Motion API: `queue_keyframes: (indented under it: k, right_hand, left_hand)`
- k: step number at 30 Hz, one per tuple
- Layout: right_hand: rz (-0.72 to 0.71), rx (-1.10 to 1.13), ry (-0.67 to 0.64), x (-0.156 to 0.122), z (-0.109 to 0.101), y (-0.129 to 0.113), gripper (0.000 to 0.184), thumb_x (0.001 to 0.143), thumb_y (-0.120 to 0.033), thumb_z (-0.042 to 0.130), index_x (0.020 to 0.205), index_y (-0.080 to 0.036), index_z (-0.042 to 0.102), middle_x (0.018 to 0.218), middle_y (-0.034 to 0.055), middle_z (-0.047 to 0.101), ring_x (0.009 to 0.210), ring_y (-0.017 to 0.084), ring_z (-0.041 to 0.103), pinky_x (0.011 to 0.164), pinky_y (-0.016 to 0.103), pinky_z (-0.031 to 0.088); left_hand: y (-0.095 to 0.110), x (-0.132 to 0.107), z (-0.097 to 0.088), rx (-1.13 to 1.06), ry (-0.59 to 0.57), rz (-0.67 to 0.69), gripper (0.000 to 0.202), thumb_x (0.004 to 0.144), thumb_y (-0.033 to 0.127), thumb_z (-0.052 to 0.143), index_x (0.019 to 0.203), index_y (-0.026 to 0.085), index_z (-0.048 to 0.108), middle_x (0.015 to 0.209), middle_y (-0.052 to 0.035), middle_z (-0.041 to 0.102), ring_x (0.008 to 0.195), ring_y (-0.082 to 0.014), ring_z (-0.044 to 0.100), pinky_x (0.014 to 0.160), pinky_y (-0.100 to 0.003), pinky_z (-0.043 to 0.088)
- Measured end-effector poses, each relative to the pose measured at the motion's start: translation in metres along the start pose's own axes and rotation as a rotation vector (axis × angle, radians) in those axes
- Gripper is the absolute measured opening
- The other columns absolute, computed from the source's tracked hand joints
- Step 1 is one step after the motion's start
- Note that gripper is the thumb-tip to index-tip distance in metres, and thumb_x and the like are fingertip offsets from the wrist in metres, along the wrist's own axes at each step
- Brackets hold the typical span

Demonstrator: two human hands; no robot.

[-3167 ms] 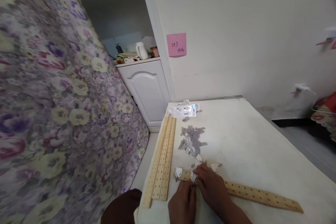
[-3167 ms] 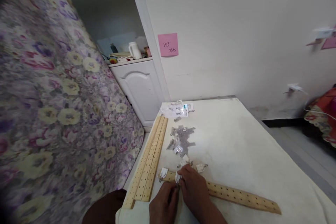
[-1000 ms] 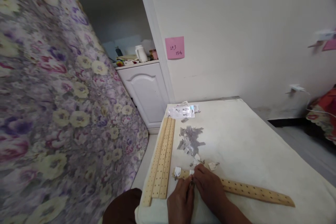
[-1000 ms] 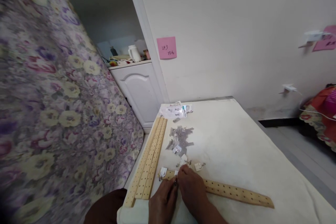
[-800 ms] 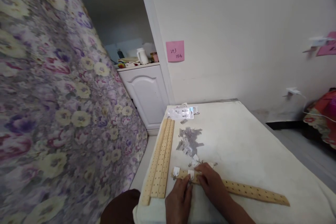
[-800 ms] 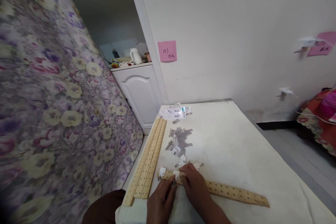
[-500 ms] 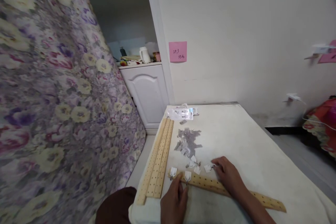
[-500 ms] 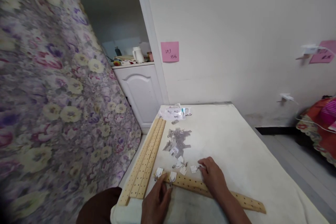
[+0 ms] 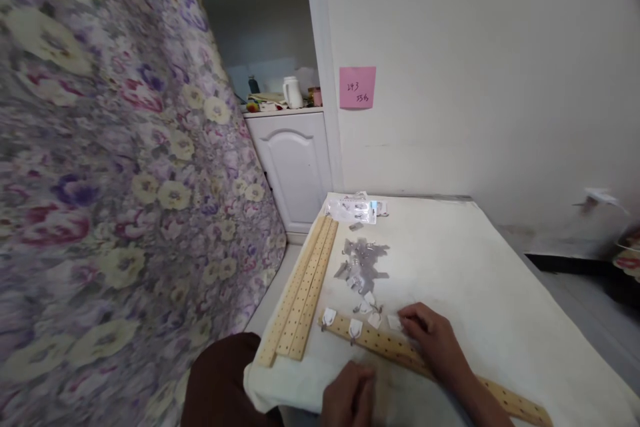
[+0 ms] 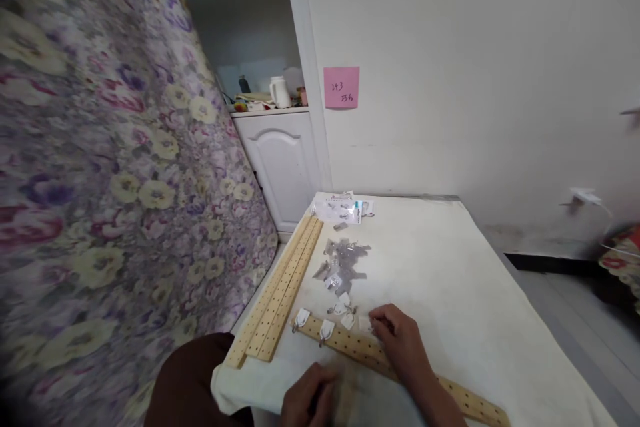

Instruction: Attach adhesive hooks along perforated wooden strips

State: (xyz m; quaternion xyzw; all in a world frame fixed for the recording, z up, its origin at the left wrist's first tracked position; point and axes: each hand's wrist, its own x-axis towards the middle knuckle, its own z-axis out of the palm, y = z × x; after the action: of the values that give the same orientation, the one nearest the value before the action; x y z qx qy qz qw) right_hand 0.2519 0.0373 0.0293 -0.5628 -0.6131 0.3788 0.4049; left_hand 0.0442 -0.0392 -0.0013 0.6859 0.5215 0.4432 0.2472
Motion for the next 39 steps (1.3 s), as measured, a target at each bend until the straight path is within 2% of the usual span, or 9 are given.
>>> queue_keyframes:
  k: [4, 7, 9, 15, 23, 28, 30, 34, 39]
  right_hand:
    - [0.038, 0.095, -0.03, -0.012, 0.005, -0.009, 0.017, 0.079, -0.032, 0.054, 0.085, -0.02, 0.065, 0.073, 0.0015, 0.067, 0.071, 0.019, 0.061, 0.065, 0.028, 0.045]
    - [0.05, 0.134, -0.026, -0.027, 0.01, -0.015, 0.017, 0.08, -0.032, 0.055, 0.087, -0.02, 0.065, 0.08, 0.0025, 0.069, 0.077, 0.02, 0.063, 0.07, 0.028, 0.047]
    - [0.045, 0.149, -0.026, -0.037, 0.014, -0.018, 0.015, 0.08, -0.032, 0.056, 0.086, -0.021, 0.064, 0.083, 0.0028, 0.07, 0.081, 0.02, 0.064, 0.073, 0.028, 0.047]
    - [0.023, 0.148, -0.061, -0.054, 0.017, -0.018, 0.017, 0.079, -0.034, 0.059, 0.087, -0.021, 0.063, 0.085, 0.0037, 0.069, 0.081, 0.021, 0.064, 0.074, 0.029, 0.049]
    - [0.059, 0.113, -0.117, -0.053, 0.01, -0.014, 0.029, 0.082, -0.044, 0.054, 0.092, -0.019, 0.065, 0.086, 0.0052, 0.071, 0.08, 0.022, 0.065, 0.073, 0.03, 0.049]
    - [0.098, 0.124, -0.152, -0.05, 0.009, -0.014, 0.03, 0.08, -0.041, 0.055, 0.098, -0.019, 0.064, 0.079, 0.0029, 0.07, 0.073, 0.02, 0.063, 0.068, 0.028, 0.048]
    - [0.077, 0.12, -0.168, -0.05, 0.008, -0.017, 0.024, 0.08, -0.037, 0.055, 0.092, -0.019, 0.063, 0.074, 0.001, 0.068, 0.071, 0.018, 0.062, 0.066, 0.027, 0.047]
    - [0.044, 0.06, -0.196, -0.046, 0.003, -0.024, 0.011, 0.076, -0.028, 0.055, 0.07, -0.019, 0.057, 0.063, -0.0026, 0.06, 0.063, 0.015, 0.056, 0.059, 0.023, 0.042]
    - [0.067, 0.056, -0.185, -0.032, 0.002, -0.028, 0.007, 0.074, -0.025, 0.051, 0.069, -0.021, 0.052, 0.058, -0.0049, 0.056, 0.055, 0.013, 0.053, 0.055, 0.022, 0.039]
  left_hand:
    - [0.017, 0.007, 0.018, -0.137, -0.107, -0.144, 0.027, 0.087, 0.04, 0.049, 0.087, 0.02, 0.066, 0.071, -0.0008, 0.065, 0.066, -0.0136, 0.057, 0.062, -0.021, 0.044]
    - [0.032, 0.021, 0.023, -0.387, -0.14, -0.295, 0.029, 0.084, 0.04, 0.054, 0.101, 0.019, 0.065, 0.087, -0.0031, 0.071, 0.082, -0.0172, 0.062, 0.074, -0.024, 0.047]
    - [0.037, 0.027, 0.025, -0.539, -0.141, -0.37, 0.032, 0.081, 0.043, 0.058, 0.101, 0.018, 0.065, 0.093, -0.0043, 0.071, 0.088, -0.0188, 0.062, 0.079, -0.026, 0.047]
    - [0.035, 0.029, 0.03, -0.644, -0.025, -0.509, 0.042, 0.071, 0.057, 0.065, 0.071, 0.016, 0.06, 0.062, 0.0018, 0.057, 0.063, -0.0134, 0.052, 0.06, -0.023, 0.042]
    - [0.035, 0.021, 0.029, -0.527, -0.17, -0.513, 0.046, 0.071, 0.062, 0.061, 0.066, 0.017, 0.055, 0.058, 0.0042, 0.047, 0.059, -0.0114, 0.043, 0.054, -0.022, 0.032]
    - [0.031, 0.019, 0.03, -0.446, -0.26, -0.502, 0.043, 0.076, 0.06, 0.056, 0.068, 0.017, 0.057, 0.059, 0.0033, 0.053, 0.059, -0.0121, 0.047, 0.054, -0.022, 0.033]
    - [0.031, 0.02, 0.029, -0.43, -0.283, -0.504, 0.043, 0.076, 0.06, 0.056, 0.067, 0.017, 0.057, 0.057, 0.0032, 0.054, 0.057, -0.0122, 0.048, 0.053, -0.023, 0.034]
    - [0.035, 0.02, 0.03, -0.415, -0.281, -0.511, 0.042, 0.08, 0.058, 0.051, 0.068, 0.018, 0.055, 0.054, 0.004, 0.054, 0.051, -0.0114, 0.047, 0.051, -0.022, 0.034]
    - [0.04, 0.02, 0.022, -0.266, -0.194, -0.401, 0.037, 0.088, 0.048, 0.043, 0.069, 0.019, 0.055, 0.059, 0.0028, 0.055, 0.057, -0.0125, 0.05, 0.055, -0.023, 0.037]
